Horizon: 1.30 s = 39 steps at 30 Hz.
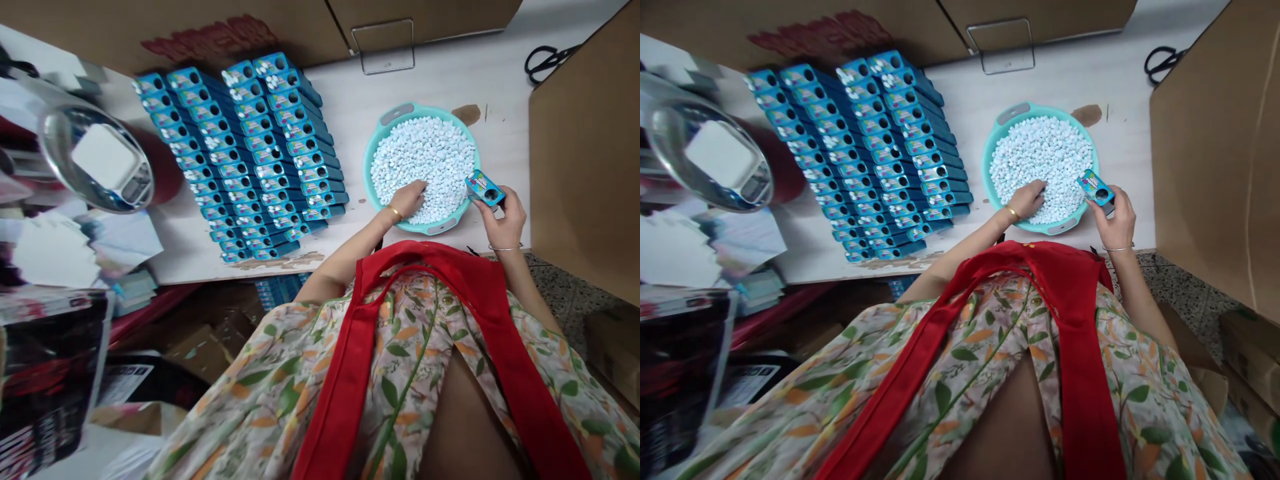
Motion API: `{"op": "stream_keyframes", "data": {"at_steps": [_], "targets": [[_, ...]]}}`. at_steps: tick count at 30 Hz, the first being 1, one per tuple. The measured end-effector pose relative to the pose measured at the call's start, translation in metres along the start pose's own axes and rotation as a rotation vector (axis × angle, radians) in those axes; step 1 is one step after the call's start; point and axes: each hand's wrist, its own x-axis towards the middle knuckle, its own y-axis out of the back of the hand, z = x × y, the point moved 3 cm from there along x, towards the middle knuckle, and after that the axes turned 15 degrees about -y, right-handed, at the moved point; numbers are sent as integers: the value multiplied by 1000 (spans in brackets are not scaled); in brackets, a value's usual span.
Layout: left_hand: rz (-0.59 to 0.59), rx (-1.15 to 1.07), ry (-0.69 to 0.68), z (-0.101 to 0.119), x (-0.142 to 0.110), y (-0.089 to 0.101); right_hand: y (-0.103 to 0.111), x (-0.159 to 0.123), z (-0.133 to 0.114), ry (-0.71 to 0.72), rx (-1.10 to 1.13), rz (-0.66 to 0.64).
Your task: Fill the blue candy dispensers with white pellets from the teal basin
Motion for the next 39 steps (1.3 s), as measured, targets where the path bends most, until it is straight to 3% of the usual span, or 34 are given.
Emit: {"op": "stream_keyframes", "data": {"at_steps": [3, 7, 12, 18, 24, 28, 32, 34, 39], "targets": [[20, -29, -33, -10, -26, 19, -3, 0, 2, -11, 20, -25], [90, -35, -159, -9, -63, 61, -12, 2, -1, 32, 13, -48], [149, 62, -337, 24, -84, 112, -30, 5, -14, 92, -61, -105], [13, 304, -339, 75, -79, 147, -53, 4, -36, 163, -121, -227], [-24, 445, -279, 118, -74, 153, -69, 0, -41, 167, -108, -303], [-3, 435, -299, 130, -82, 159, -77, -1, -33, 146, -40, -299], [81, 324, -310, 107, -92, 171, -76, -1, -28, 115, 65, -269], [144, 243, -320, 88, -91, 167, -74, -2, -32, 112, 129, -282], [192, 23, -338, 47, -93, 112, -83, -13, -58, 179, 260, -450]]}}
